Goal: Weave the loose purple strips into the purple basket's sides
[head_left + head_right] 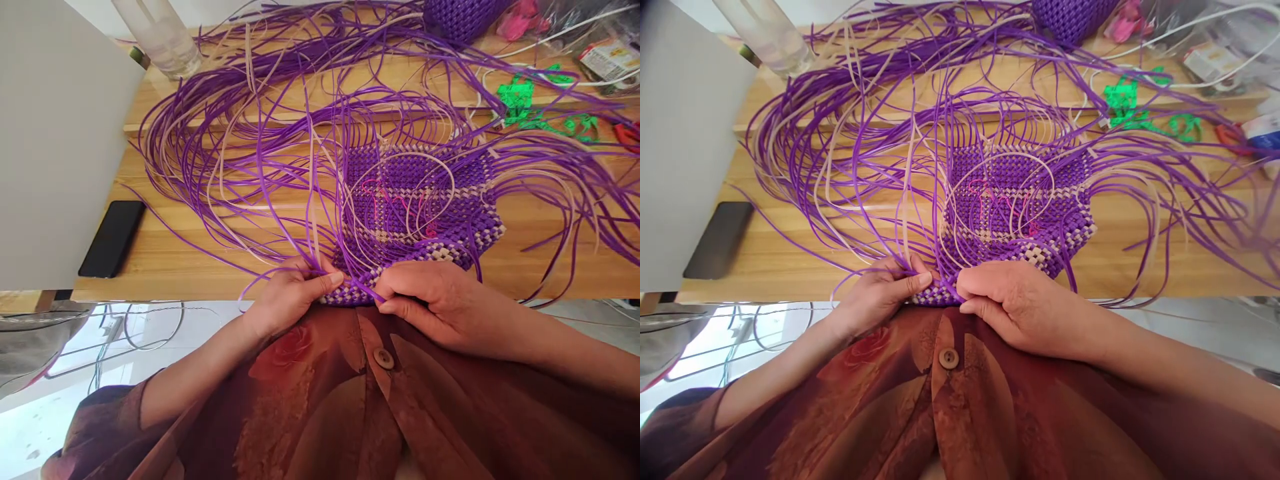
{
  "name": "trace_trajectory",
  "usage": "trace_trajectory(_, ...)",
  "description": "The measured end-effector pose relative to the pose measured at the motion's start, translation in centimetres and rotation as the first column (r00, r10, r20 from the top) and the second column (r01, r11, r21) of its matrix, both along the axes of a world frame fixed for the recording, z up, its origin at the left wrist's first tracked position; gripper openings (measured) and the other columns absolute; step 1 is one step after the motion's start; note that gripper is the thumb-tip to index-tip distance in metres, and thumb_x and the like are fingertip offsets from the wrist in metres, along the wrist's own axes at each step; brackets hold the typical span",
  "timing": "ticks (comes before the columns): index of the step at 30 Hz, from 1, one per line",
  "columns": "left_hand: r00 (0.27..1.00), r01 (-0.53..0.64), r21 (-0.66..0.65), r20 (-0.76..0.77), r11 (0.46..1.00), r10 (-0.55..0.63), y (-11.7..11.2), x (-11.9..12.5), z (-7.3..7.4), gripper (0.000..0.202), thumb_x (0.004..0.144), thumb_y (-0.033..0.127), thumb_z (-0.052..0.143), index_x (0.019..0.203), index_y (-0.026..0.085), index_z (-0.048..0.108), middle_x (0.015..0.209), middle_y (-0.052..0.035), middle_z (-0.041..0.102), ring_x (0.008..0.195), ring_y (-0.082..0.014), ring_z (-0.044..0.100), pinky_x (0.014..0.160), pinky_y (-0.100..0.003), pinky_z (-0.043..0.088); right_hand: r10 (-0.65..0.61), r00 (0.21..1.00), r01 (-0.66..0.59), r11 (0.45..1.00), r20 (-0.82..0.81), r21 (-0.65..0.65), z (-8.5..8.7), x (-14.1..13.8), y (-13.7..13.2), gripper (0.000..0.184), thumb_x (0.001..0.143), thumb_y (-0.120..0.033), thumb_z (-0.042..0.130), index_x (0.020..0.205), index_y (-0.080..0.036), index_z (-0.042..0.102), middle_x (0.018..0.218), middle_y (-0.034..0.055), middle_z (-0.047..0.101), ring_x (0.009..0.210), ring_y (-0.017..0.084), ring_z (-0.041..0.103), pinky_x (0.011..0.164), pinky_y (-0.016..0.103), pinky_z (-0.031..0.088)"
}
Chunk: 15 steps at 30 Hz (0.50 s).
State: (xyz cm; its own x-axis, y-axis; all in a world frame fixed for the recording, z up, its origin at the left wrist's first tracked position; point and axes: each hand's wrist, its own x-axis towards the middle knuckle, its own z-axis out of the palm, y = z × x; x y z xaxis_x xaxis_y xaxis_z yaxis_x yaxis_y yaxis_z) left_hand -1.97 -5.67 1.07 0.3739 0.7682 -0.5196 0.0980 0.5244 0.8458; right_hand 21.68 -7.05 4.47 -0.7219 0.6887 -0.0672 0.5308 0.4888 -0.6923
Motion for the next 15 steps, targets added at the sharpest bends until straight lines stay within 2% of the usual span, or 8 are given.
trace_trajectory(3,0.998,0.039,-0.016,0.044,0.999,-0.038,0.3,0.4,-0.3,0.027,0.074,0.038,0.079,0.088,0.016,0.071,0.081,-0.0016,0.072,0.073,-0.0139,0.062,0.071,-0.026,0.047,-0.024,0.999,0.023,0.999,-0.03,-0.024,-0.2,-0.2,0.0,0.019,0.098,-0.026,0.048,0.085,-0.017,0.059,0.075,-0.001,0.058,0.07,0.011,0.049,0.067,0.025,0.032)
trace_trajectory(5,0.998,0.047,0.023,0.038,0.999,-0.048,0.4,0.8,-0.5,0.025,0.071,0.034,0.082,0.087,0.016,0.073,0.082,-0.0015,0.073,0.075,-0.014,0.063,0.073,-0.026,0.049,-0.055,0.998,0.054,0.998,-0.041,-0.034,-0.2,-0.5,0.1,0.018,0.097,-0.025,0.049,0.084,-0.017,0.058,0.074,-0.002,0.058,0.068,0.009,0.049,0.065,0.024,0.032)
trace_trajectory(9,0.999,-0.039,0.09,0.006,0.995,0.039,0.2,1.3,-1.1,0.02,0.07,0.029,0.082,0.082,0.015,0.074,0.081,-0.0019,0.073,0.073,-0.0138,0.063,0.073,-0.026,0.05,-0.144,0.989,0.145,0.987,0.006,-0.064,-0.1,-1.1,0.5,0.017,0.095,-0.022,0.049,0.08,-0.018,0.053,0.068,-0.004,0.053,0.061,0.008,0.045,0.06,0.024,0.03)
trace_trajectory(12,0.998,-0.063,0.1,0.02,0.993,0.061,0.1,1.3,-1.5,0.018,0.068,0.026,0.083,0.079,0.015,0.074,0.079,-0.0023,0.073,0.073,-0.0138,0.063,0.074,-0.026,0.05,-0.116,0.991,0.125,0.983,0.068,-0.135,0.2,-1.4,0.8,0.019,0.094,-0.024,0.051,0.076,-0.018,0.05,0.063,-0.0052,0.051,0.058,0.008,0.042,0.058,0.025,0.028)
trace_trajectory(15,0.996,-0.085,0.124,0.017,0.989,0.084,0.3,1.2,-1.6,0.019,0.068,0.027,0.083,0.079,0.015,0.073,0.077,-0.0021,0.072,0.07,-0.0136,0.063,0.07,-0.026,0.05,-0.077,0.993,0.089,0.986,0.089,-0.14,0.5,-1.7,1.5,0.023,0.096,-0.03,0.051,0.076,-0.019,0.053,0.063,-0.005,0.054,0.057,0.008,0.045,0.058,0.025,0.029)
